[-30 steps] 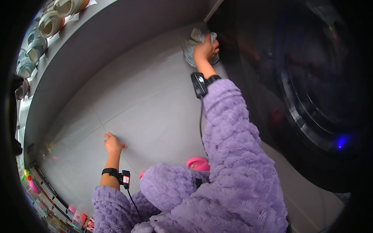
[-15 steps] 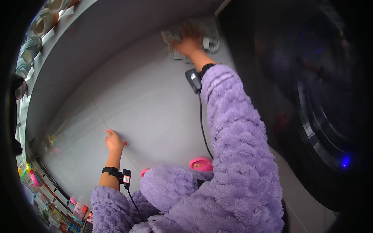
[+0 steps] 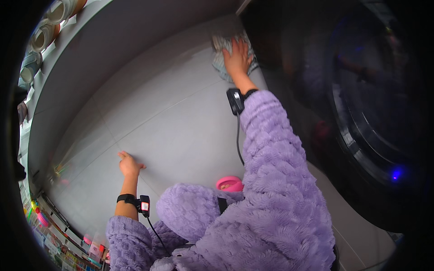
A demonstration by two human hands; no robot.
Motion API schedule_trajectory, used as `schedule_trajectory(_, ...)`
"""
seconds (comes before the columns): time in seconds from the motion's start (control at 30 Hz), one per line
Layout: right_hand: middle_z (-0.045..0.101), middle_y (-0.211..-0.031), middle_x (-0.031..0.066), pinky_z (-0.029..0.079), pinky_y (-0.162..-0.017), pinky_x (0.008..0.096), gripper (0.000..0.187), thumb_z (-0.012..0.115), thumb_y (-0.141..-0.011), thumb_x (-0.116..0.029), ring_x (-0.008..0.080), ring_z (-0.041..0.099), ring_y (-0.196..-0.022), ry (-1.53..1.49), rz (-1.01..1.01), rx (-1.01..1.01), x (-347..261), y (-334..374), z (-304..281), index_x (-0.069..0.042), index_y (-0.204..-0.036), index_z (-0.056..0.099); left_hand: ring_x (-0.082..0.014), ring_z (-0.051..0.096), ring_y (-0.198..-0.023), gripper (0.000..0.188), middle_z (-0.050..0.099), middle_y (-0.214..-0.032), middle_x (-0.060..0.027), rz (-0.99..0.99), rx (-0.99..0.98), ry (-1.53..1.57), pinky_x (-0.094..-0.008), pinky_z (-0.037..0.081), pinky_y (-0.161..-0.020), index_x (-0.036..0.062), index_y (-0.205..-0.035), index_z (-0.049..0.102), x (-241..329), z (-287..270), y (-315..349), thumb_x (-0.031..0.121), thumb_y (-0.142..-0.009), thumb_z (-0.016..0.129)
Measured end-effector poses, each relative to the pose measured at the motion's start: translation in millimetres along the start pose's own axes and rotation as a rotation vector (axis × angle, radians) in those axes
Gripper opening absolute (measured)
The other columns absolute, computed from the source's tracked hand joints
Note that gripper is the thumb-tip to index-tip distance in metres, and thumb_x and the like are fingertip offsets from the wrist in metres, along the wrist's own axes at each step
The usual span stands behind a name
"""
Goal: The person wipes a tiled floor with a cloth, then rinses and wrings the cloth at a sink, and resumes wiping the floor. The person handles the cloth and floor directly without additional tools.
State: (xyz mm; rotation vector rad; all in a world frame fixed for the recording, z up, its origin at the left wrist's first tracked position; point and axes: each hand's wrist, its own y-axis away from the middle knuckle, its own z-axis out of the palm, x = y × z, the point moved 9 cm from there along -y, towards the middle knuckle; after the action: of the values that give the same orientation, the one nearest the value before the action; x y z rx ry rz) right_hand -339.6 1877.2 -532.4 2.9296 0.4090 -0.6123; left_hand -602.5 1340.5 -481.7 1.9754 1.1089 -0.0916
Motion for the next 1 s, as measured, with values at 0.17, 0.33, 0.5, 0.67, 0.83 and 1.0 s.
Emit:
schedule_trajectory(0.17, 0.030, -0.150, 0.0092, 0.009, -0.110, 0.0584, 0.059, 0.058, -0.087, -0.036, 0.0316, 0.021, -0.140, 0.019, 0.014, 0.008, 56, 109, -26, -0.019, -0.140, 0.039, -0.0336, 0.063, -0.098, 0.122, 0.031, -0.143, -0.0282, 0.018, 0.010, -0.010, -0.0313, 0.053, -0.083, -0.0104, -0.138, 0.026, -1, 7, 0, 0.039, -0.047, 0.090)
schedule_trajectory(0.33, 0.027, -0.151, 0.0118, 0.012, -0.110, 0.0579, 0.063, 0.059, -0.087, -0.031, 0.0335, 0.020, -0.140, 0.063, 0.146, -0.082, 117, 220, -53, -0.018, -0.142, 0.034, -0.0342, 0.064, -0.096, 0.121, 0.032, -0.143, -0.0283, 0.041, 0.037, -0.013, -0.0315, 0.054, -0.080, -0.0105, -0.138, 0.026, -2, 8, 0, 0.040, -0.047, 0.090)
schedule_trajectory(0.5, 0.019, -0.153, 0.0164, 0.010, -0.110, 0.0576, 0.076, 0.063, -0.083, -0.039, 0.0366, 0.013, -0.141, 0.055, 0.168, -0.206, 147, 306, -81, -0.015, -0.145, 0.027, -0.0354, 0.062, -0.098, 0.118, 0.031, -0.143, -0.0290, 0.008, 0.001, 0.087, -0.0338, 0.054, -0.079, -0.0090, -0.138, 0.026, -2, 7, 1, 0.027, -0.046, 0.091)
schedule_trajectory(0.67, 0.012, -0.151, 0.0255, 0.007, -0.109, 0.0594, 0.097, 0.065, -0.076, -0.056, 0.0423, 0.007, -0.141, -0.115, 0.680, -0.089, 180, 320, -74, -0.011, -0.147, 0.018, -0.0339, 0.062, -0.097, 0.116, 0.030, -0.143, -0.0302, 0.026, 0.039, 0.143, -0.0325, 0.054, -0.077, -0.0087, -0.139, 0.024, 0, 1, 3, 0.020, -0.048, 0.091)
schedule_trajectory(0.83, 0.017, -0.150, 0.0259, 0.008, -0.108, 0.0620, 0.099, 0.069, -0.071, -0.057, 0.0474, 0.006, -0.139, 0.144, 0.221, -0.119, 60, 262, -23, -0.012, -0.146, 0.023, -0.0329, 0.064, -0.095, 0.113, 0.031, -0.143, -0.0286, 0.009, 0.005, 0.009, -0.0293, 0.055, -0.078, -0.0089, -0.139, 0.026, -1, 2, 5, 0.026, -0.052, 0.090)
schedule_trajectory(1.0, 0.026, -0.148, 0.0194, 0.009, -0.108, 0.0622, 0.083, 0.071, -0.070, -0.048, 0.0439, 0.016, -0.138, 0.045, -0.199, 0.002, -63, 98, 4, -0.022, -0.141, 0.037, -0.0327, 0.064, -0.095, 0.118, 0.033, -0.141, -0.0300, 0.039, 0.029, 0.051, -0.0301, 0.054, -0.077, -0.0095, -0.138, 0.029, -1, -1, 7, 0.033, -0.047, 0.091)
